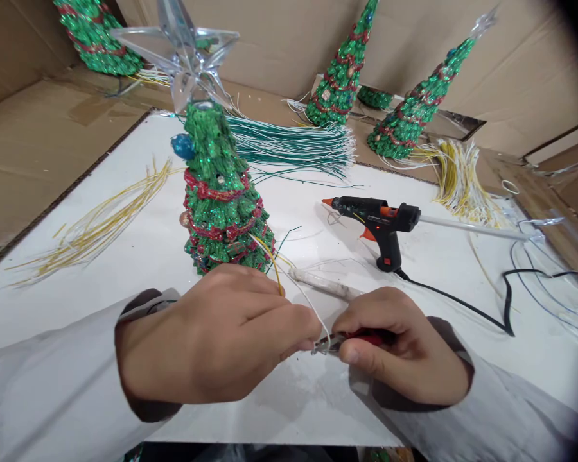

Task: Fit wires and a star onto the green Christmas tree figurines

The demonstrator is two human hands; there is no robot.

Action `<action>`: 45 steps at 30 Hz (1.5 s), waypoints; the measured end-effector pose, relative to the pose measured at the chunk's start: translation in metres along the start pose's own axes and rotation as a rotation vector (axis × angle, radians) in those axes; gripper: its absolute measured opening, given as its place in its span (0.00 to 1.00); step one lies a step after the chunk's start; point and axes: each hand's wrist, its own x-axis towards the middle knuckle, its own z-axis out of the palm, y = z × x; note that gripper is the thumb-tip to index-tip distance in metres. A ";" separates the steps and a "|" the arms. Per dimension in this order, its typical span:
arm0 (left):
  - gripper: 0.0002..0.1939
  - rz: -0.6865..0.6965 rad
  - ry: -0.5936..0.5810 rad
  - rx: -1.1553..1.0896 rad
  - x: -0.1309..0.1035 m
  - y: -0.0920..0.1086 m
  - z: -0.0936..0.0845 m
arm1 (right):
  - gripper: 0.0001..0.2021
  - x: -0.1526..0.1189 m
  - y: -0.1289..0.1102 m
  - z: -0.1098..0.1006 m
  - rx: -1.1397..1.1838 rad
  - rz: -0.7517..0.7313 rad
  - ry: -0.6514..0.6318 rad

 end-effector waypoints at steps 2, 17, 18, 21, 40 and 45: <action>0.10 0.002 -0.023 0.048 0.001 0.000 -0.001 | 0.15 0.000 0.000 0.000 -0.029 -0.009 0.002; 0.08 -0.023 0.048 0.189 -0.003 0.012 0.003 | 0.14 0.001 -0.007 0.003 -0.252 -0.090 0.186; 0.11 -0.054 0.064 0.189 -0.002 0.014 0.005 | 0.15 0.001 -0.007 0.003 -0.265 -0.093 0.200; 0.15 -0.099 0.090 0.183 -0.001 0.017 0.010 | 0.16 0.002 -0.009 0.003 -0.283 -0.098 0.209; 0.07 0.022 0.171 0.136 -0.007 0.004 0.010 | 0.17 0.001 -0.001 -0.003 -0.032 0.077 0.048; 0.05 0.013 0.049 0.156 -0.005 0.006 0.002 | 0.17 0.002 -0.001 -0.005 -0.001 0.109 0.000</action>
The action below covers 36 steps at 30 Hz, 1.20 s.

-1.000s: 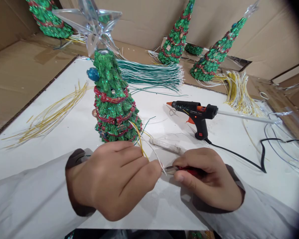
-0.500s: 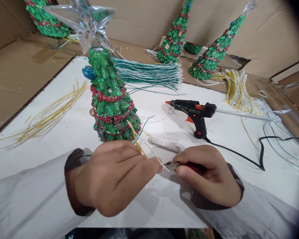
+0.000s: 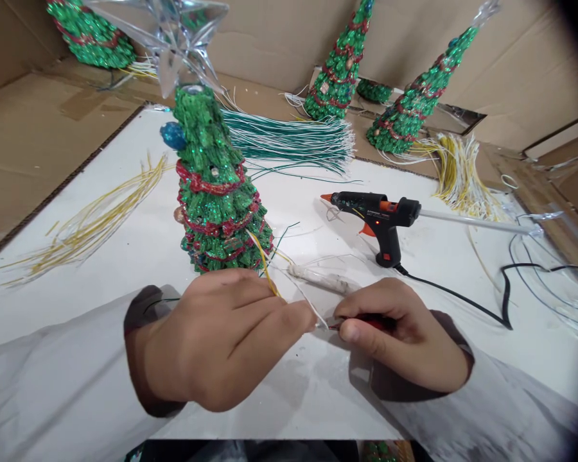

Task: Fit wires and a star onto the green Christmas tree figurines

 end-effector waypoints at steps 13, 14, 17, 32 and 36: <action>0.05 -0.069 0.042 0.019 -0.006 0.004 0.005 | 0.17 0.002 -0.001 0.007 -0.001 -0.016 0.117; 0.05 -0.068 0.038 0.010 -0.006 0.004 0.005 | 0.17 0.002 0.000 0.008 -0.002 -0.015 0.122; 0.05 -0.059 0.045 -0.023 -0.006 0.002 0.005 | 0.16 0.001 0.001 0.008 0.008 -0.024 0.110; 0.09 -0.274 0.095 -0.287 0.008 0.009 0.005 | 0.11 0.002 -0.001 0.011 -0.204 -0.385 0.252; 0.05 -0.327 0.050 -0.429 0.005 0.008 0.007 | 0.10 0.003 0.002 0.012 -0.295 -0.524 0.310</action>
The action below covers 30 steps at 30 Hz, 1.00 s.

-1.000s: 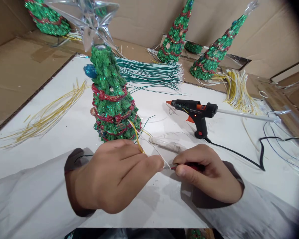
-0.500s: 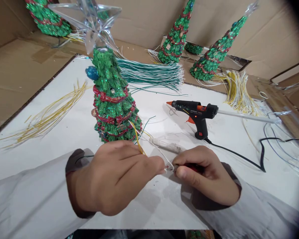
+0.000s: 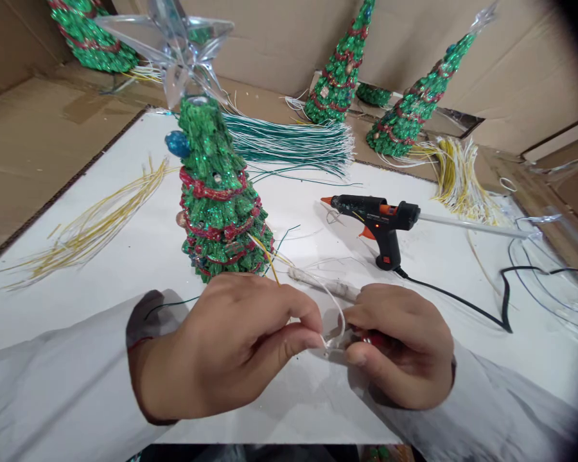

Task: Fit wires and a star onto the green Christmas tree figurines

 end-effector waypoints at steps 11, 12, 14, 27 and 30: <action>0.06 -0.117 -0.044 -0.237 0.003 0.001 -0.001 | 0.10 -0.004 0.001 0.004 -0.034 -0.031 0.098; 0.06 -0.110 -0.051 -0.240 0.003 0.001 -0.002 | 0.10 -0.005 0.001 0.005 -0.029 -0.013 0.111; 0.06 -0.103 -0.061 -0.235 0.002 0.000 -0.002 | 0.10 -0.007 0.002 0.005 -0.008 0.006 0.112; 0.06 -0.069 -0.071 -0.292 0.001 -0.002 0.001 | 0.12 -0.002 0.001 0.003 0.023 -0.019 0.001; 0.06 -0.090 -0.075 -0.317 0.001 0.000 -0.001 | 0.12 -0.001 0.001 0.004 0.033 -0.037 -0.030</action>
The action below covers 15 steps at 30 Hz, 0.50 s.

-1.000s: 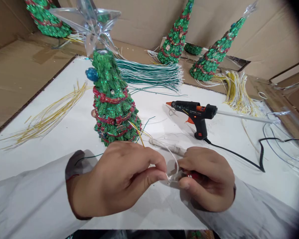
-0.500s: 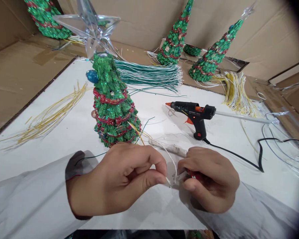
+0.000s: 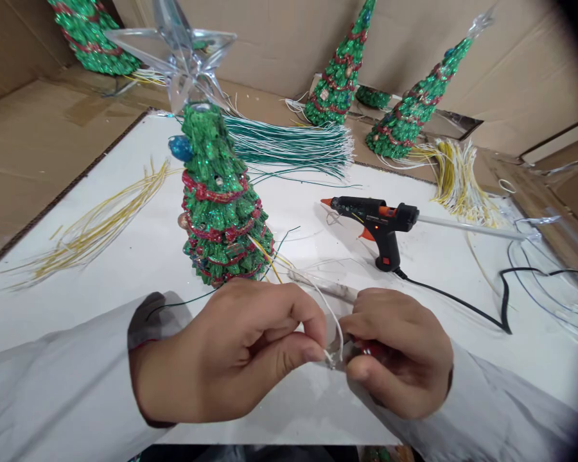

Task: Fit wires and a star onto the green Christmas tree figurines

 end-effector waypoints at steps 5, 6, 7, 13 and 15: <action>0.06 0.008 -0.004 -0.038 0.000 -0.003 0.001 | 0.13 -0.003 0.000 0.002 0.010 0.051 0.075; 0.06 0.028 0.002 -0.042 0.000 -0.004 0.002 | 0.13 -0.003 0.000 0.002 0.014 0.053 0.082; 0.05 0.050 0.008 -0.045 0.000 -0.006 0.002 | 0.13 -0.004 0.000 0.002 0.019 0.048 0.079; 0.04 0.076 0.019 -0.023 -0.002 -0.010 0.004 | 0.12 -0.001 0.000 0.002 0.043 0.022 0.035; 0.04 0.078 0.025 -0.021 -0.003 -0.009 0.004 | 0.12 -0.001 0.000 0.002 0.040 0.017 0.024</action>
